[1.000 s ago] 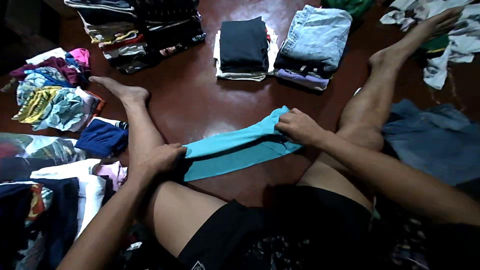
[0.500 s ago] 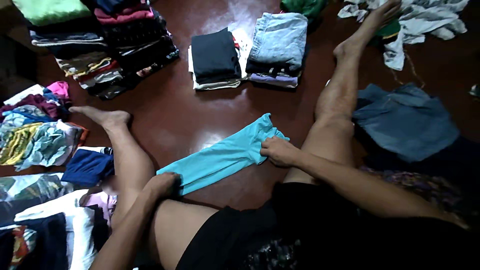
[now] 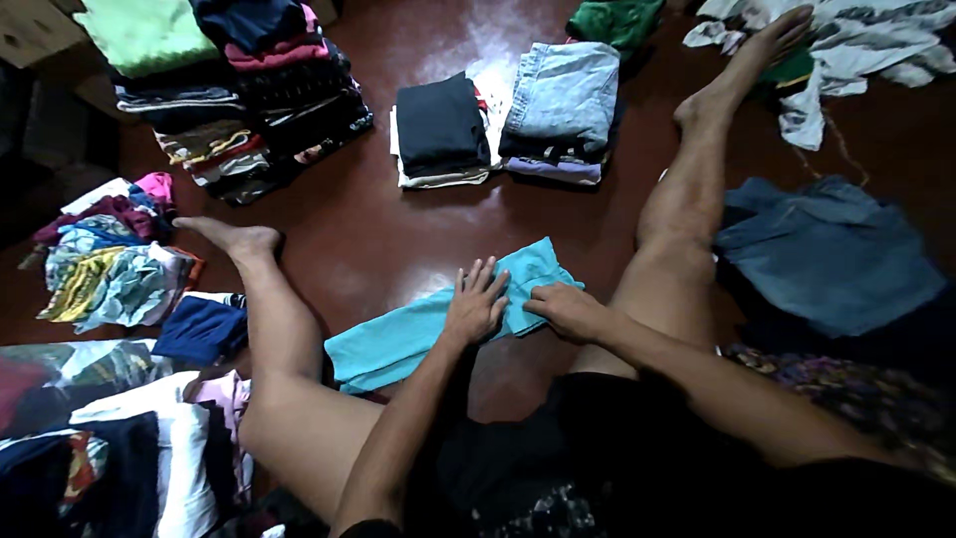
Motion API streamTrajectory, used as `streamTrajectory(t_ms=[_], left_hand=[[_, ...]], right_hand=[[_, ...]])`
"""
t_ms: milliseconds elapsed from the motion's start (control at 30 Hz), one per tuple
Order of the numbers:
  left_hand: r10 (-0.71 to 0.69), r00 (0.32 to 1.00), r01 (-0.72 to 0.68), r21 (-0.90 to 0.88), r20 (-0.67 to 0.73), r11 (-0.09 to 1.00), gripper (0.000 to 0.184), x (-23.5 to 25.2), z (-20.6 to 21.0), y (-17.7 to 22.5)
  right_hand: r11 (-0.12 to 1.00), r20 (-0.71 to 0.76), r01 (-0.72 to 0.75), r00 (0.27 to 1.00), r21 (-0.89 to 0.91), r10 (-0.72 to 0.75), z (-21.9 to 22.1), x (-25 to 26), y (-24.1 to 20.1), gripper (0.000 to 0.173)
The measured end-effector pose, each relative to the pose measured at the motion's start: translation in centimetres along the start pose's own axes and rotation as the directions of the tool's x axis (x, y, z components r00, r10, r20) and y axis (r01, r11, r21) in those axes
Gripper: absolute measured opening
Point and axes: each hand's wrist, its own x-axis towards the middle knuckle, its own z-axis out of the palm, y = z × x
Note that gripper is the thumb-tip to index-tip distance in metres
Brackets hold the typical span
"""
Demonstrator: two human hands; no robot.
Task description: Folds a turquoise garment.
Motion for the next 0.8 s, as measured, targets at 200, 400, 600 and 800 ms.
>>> streamTrajectory(t_ms=[200, 400, 600, 800], left_hand=[[-0.076, 0.995, 0.074, 0.028, 0.072, 0.997, 0.057, -0.1, 2.1, 1.1], [0.012, 0.998, -0.016, 0.058, 0.064, 0.998, 0.056, -1.9, 3.1, 2.4], [0.141, 0.989, -0.143, -0.065, -0.045, 0.988, 0.061, -3.4, 2.5, 3.7], [0.136, 0.989, -0.128, -0.120, 0.063, 0.985, 0.047, -4.4, 2.9, 4.9]], right_hand=[[0.998, 0.169, -0.058, 0.984, 0.022, 0.053, -0.6, -0.7, 0.5, 0.022], [0.994, 0.260, -0.105, 0.960, -0.017, 0.106, -0.3, 0.2, 1.0, 0.019], [0.971, 0.343, -0.235, 0.916, 0.043, 0.207, -1.3, -0.6, 1.8, 0.022], [0.917, 0.242, -0.301, 0.940, 0.261, 0.239, -2.3, -0.8, 3.4, 0.013]])
